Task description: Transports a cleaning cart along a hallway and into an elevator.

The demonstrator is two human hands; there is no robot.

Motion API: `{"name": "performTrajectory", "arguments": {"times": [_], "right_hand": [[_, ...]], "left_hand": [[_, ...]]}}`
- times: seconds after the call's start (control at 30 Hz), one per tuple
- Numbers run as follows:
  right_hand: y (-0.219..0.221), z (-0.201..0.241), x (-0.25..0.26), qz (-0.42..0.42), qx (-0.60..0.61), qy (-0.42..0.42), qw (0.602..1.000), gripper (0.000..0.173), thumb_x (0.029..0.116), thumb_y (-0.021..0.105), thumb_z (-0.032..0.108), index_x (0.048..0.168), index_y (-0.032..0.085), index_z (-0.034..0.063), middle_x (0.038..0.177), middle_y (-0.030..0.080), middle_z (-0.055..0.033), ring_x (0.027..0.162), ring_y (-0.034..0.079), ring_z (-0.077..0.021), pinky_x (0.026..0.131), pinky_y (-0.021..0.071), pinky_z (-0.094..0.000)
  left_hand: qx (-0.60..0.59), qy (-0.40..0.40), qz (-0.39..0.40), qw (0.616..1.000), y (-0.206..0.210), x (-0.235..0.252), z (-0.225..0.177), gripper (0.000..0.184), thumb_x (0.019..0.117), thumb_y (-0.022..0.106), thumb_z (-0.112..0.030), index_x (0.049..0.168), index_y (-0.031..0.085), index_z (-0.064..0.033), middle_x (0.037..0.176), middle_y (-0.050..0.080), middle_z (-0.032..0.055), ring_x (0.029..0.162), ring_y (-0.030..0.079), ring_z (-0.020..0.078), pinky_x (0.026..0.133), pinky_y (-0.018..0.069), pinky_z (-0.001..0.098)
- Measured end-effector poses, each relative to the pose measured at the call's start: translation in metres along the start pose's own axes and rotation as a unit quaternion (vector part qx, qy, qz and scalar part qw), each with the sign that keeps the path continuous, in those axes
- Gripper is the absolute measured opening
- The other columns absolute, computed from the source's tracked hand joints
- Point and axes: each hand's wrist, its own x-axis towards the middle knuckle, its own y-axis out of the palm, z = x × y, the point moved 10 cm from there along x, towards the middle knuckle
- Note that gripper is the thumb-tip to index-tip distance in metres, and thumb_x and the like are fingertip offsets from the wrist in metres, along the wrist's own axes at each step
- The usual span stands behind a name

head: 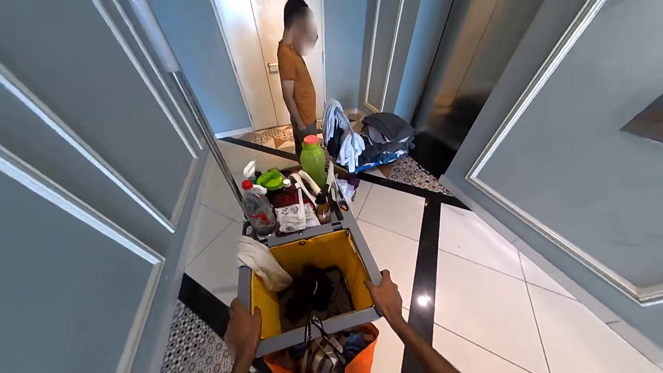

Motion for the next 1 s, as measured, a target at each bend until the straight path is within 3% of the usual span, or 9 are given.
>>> {"name": "performTrajectory", "arguments": {"times": [0.43, 1.0], "right_hand": [[0.032, 0.074, 0.048, -0.072, 0.0, 0.062, 0.995, 0.06, 0.0866, 0.075, 0.05, 0.134, 0.058, 0.0169, 0.104, 0.074, -0.0161, 0.098, 0.073, -0.0355, 0.08, 0.0575, -0.0581], [0.062, 0.129, 0.097, -0.074, 0.057, 0.098, 0.991, 0.062, 0.085, 0.077, 0.049, 0.134, 0.057, 0.016, 0.1, 0.074, -0.015, 0.095, 0.073, -0.0348, 0.079, 0.0573, -0.057]], "left_hand": [[-0.014, 0.049, 0.043, 0.998, 0.008, 0.143, -0.058, 0.074, 0.0913, 0.071, -0.033, 0.153, 0.039, -0.0068, 0.144, 0.055, 0.019, 0.116, 0.065, 0.0377, 0.091, 0.054, 0.0579], [-0.022, 0.116, 0.057, 0.991, 0.014, 0.256, -0.127, 0.071, 0.0925, 0.07, -0.033, 0.152, 0.042, -0.0045, 0.142, 0.057, 0.0216, 0.119, 0.064, 0.0417, 0.094, 0.051, 0.0644]]}}
